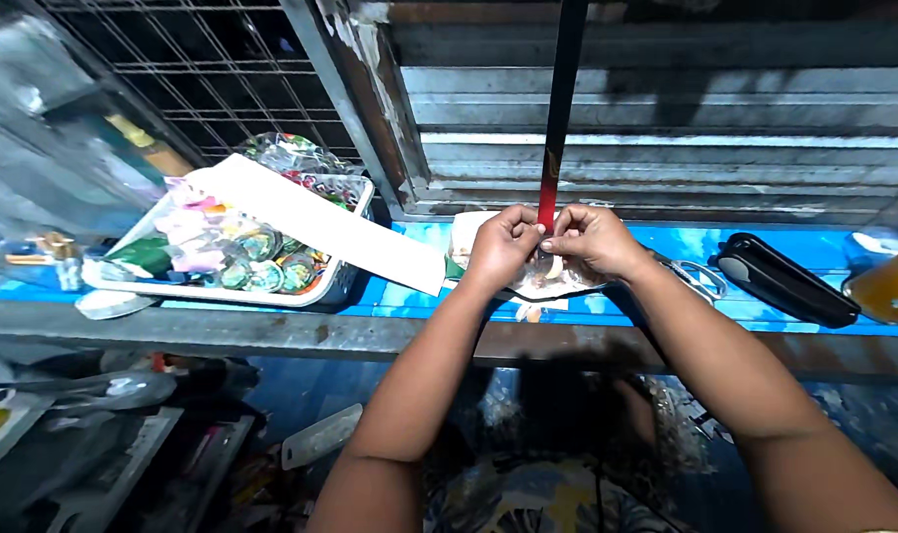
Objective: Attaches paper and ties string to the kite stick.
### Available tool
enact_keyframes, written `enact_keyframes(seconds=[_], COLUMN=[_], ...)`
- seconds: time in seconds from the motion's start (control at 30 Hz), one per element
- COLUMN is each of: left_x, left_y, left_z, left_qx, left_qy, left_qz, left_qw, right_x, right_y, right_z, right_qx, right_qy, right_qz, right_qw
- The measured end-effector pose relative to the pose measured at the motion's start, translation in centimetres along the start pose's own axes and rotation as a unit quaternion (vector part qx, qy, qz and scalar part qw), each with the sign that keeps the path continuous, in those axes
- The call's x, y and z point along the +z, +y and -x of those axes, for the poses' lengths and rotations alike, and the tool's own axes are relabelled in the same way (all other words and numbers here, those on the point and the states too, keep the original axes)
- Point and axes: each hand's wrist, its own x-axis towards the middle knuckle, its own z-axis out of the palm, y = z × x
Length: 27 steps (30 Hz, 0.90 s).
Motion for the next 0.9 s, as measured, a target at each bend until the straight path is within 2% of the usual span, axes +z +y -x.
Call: enact_keyframes(seconds=[0.1, 0.2, 0.3, 0.57, 0.9], left_x=[-0.06, -0.09, -0.08, -0.32, -0.18], left_y=[0.21, 0.66, 0.52, 0.5, 0.5], left_z=[0.05, 0.21, 0.22, 0.06, 0.18], left_qx=[-0.037, -0.084, -0.084, -0.108, -0.096], left_qy=[-0.012, -0.055, -0.077, -0.016, -0.021], left_qz=[0.065, 0.119, 0.125, 0.129, 0.141], left_qw=[0.997, 0.988, 0.986, 0.986, 0.985], right_x=[0.01, -0.09, -0.2, -0.48, -0.37], right_y=[-0.24, -0.26, -0.22, -0.27, -0.11], right_z=[0.03, -0.02, -0.08, -0.25, -0.16], right_qx=[-0.004, -0.013, -0.014, 0.046, 0.043], right_qy=[0.03, 0.048, 0.053, 0.021, 0.011], right_qz=[0.007, 0.003, -0.002, -0.108, -0.065], right_qw=[1.0, 0.999, 0.999, 0.993, 0.997])
